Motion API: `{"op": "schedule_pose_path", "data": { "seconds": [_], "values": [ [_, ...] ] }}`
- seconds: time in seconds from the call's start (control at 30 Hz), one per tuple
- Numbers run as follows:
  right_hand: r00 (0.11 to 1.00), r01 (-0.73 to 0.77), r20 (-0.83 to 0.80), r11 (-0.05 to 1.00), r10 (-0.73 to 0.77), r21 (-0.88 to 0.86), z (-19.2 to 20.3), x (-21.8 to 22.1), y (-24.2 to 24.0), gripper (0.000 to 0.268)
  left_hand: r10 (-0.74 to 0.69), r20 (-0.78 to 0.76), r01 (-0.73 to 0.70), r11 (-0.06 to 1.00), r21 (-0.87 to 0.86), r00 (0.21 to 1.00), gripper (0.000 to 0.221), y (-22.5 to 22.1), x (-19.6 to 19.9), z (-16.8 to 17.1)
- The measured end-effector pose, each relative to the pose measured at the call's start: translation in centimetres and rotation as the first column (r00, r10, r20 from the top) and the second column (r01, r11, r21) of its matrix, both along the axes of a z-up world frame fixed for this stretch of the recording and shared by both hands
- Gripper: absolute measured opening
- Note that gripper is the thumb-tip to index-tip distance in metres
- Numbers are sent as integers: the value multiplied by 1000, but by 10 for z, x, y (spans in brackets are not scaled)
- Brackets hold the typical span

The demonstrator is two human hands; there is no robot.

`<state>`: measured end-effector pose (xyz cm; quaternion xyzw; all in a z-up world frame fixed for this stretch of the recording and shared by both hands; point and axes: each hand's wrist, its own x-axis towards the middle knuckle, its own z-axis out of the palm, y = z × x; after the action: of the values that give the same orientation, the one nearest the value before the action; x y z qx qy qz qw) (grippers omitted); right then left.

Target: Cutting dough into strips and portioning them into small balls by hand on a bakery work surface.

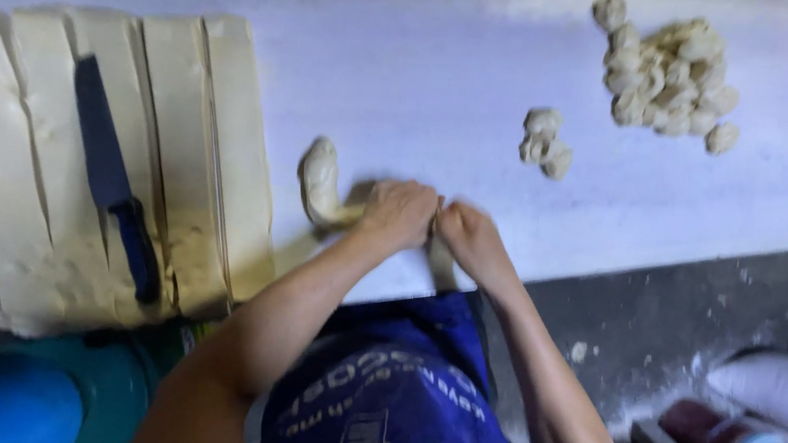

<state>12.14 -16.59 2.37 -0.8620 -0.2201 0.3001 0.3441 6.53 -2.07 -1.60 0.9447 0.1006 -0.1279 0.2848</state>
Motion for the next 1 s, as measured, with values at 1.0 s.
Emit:
{"op": "schedule_pose_path", "data": {
  "seconds": [1.0],
  "values": [
    [873,-360,387,928,297,99,52,-21,-41,39,780,349,-586,622,-520,519,50,36,-112,47]
  ]
}}
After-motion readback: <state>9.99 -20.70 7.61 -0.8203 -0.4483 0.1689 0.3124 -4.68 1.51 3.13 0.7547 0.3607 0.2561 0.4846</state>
